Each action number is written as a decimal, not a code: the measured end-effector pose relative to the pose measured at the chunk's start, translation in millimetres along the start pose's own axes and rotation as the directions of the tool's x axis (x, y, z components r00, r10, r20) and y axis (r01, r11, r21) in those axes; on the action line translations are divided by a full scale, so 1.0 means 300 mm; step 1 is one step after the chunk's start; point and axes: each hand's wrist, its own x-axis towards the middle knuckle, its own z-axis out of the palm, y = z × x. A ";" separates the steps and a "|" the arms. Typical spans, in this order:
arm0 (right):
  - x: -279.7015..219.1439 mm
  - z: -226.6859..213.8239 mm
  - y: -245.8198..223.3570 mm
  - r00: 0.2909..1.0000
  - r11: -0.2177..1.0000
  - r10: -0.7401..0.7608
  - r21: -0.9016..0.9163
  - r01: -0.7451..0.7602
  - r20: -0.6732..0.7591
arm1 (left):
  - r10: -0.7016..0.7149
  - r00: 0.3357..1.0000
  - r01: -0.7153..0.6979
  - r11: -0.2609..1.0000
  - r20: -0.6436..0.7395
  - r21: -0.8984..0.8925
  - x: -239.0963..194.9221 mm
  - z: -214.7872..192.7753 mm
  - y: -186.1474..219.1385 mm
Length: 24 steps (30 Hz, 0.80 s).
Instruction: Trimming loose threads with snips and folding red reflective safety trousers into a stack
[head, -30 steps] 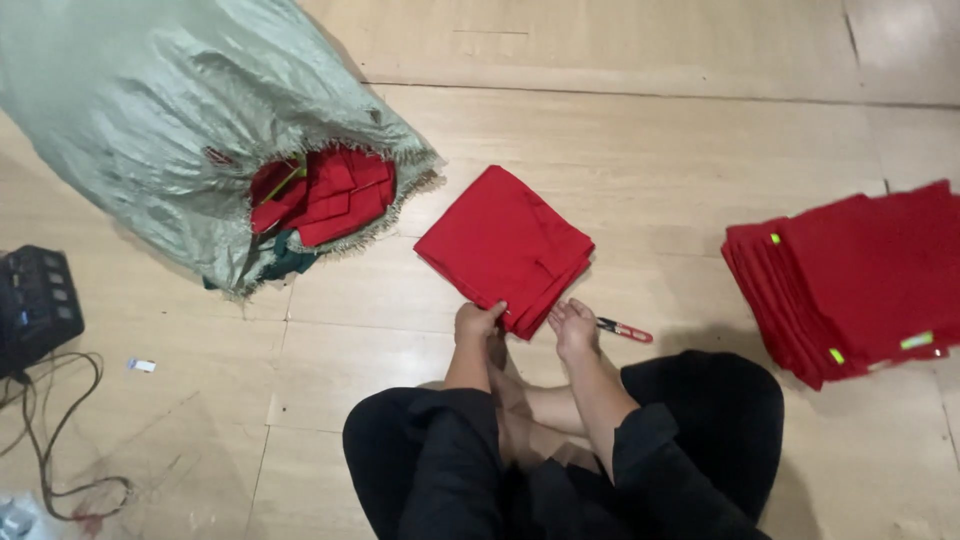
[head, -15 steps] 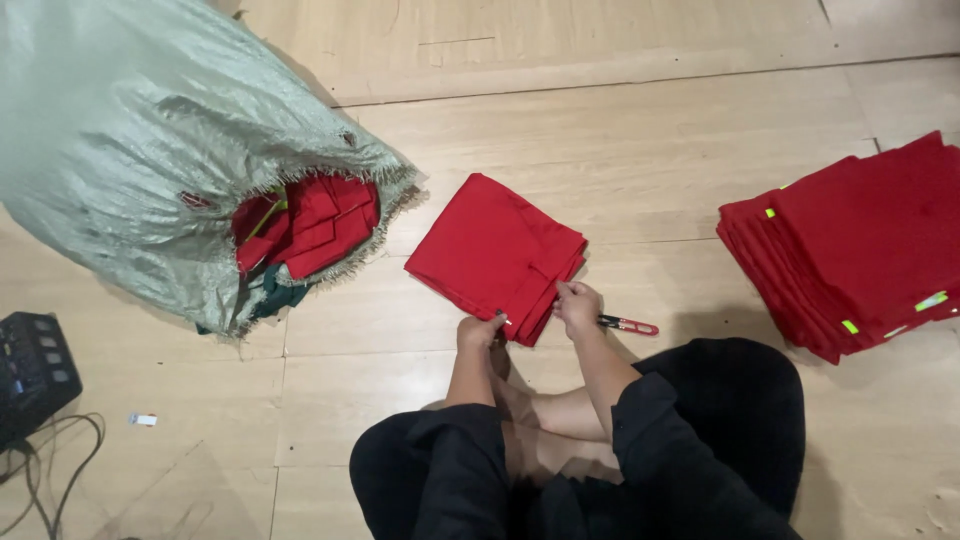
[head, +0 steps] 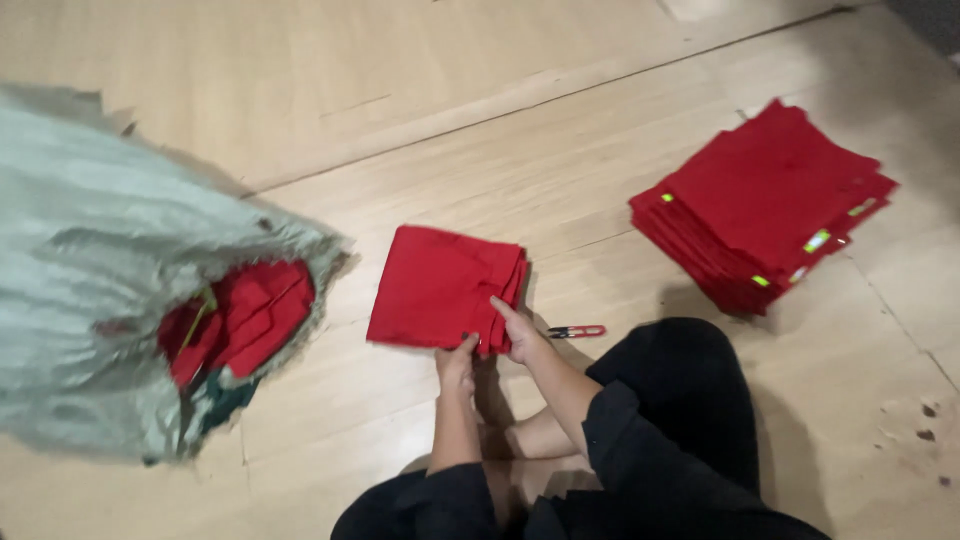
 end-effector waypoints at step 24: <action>0.031 -0.586 -1.090 0.472 0.107 -0.482 0.485 0.868 -0.738 | -0.134 0.946 -0.101 0.742 0.295 0.663 -0.048 -0.100 -0.134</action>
